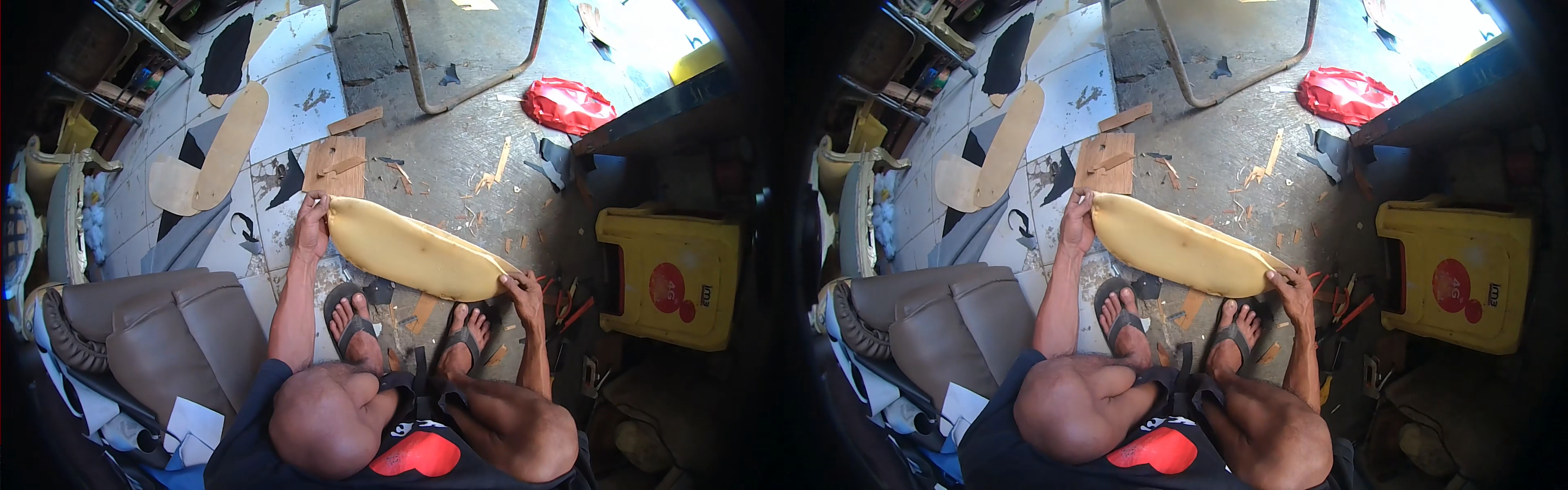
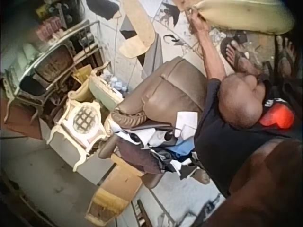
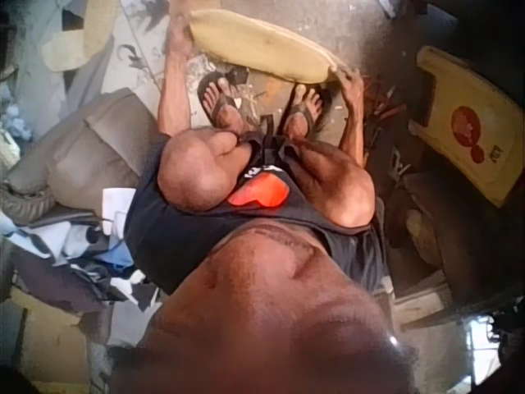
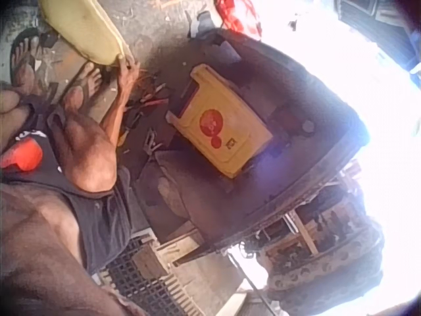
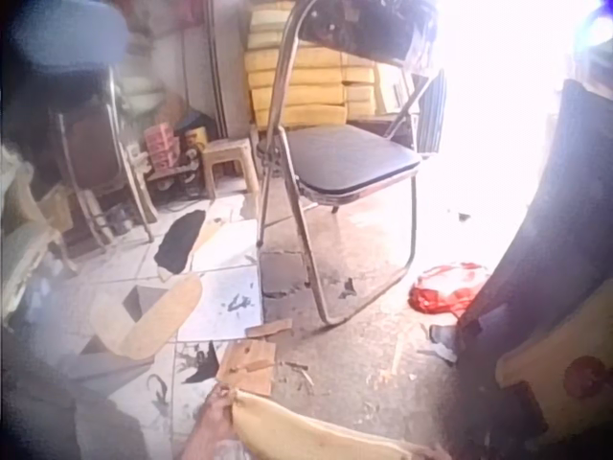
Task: The person prepares a wooden base by marking and hammering it, trims a piece of foam with shears, and then attaches a black fabric covering to the foam and base using a staple gun.
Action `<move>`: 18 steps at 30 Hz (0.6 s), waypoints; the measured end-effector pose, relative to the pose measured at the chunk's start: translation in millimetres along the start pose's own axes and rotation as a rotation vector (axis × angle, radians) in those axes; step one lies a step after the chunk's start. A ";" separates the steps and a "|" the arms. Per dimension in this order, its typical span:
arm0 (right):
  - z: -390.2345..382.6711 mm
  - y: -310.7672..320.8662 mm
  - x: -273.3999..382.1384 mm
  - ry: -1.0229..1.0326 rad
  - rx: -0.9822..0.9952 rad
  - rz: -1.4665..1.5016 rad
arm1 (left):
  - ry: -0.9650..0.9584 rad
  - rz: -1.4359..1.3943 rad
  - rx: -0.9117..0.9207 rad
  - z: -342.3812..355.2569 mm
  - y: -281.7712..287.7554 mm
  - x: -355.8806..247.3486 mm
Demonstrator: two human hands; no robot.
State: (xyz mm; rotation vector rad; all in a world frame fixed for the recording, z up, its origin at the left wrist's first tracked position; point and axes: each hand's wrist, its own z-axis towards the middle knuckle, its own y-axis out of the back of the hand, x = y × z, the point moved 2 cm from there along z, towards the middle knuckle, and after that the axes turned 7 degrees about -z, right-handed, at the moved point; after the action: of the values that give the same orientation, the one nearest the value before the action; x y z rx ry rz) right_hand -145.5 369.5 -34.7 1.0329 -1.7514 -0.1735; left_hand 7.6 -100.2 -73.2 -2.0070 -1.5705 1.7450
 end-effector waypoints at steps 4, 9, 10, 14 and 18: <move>2.4 0.0 -6.6 0.002 -0.028 0.021 | -0.144 0.069 -0.066 1.6 -17.3 10.4; 4.4 -9.7 -8.9 -0.035 0.012 0.135 | -0.013 -0.008 -0.100 -7.3 8.7 30.9; 3.0 -9.9 -2.7 -0.050 0.027 0.165 | -0.006 -0.014 -0.121 -10.3 14.7 36.0; 4.1 -0.9 0.7 -0.004 0.060 -0.002 | -0.218 0.484 -0.251 -22.0 16.4 30.5; 5.0 -8.1 -2.1 0.103 0.000 0.126 | -0.272 0.686 -0.006 -34.2 2.3 1.1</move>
State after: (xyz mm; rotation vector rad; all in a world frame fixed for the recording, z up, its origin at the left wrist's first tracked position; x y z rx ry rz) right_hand -145.0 364.2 -42.8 0.9123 -1.7167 -0.0404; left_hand 34.9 -82.1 -63.0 -2.6074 -0.9720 2.3072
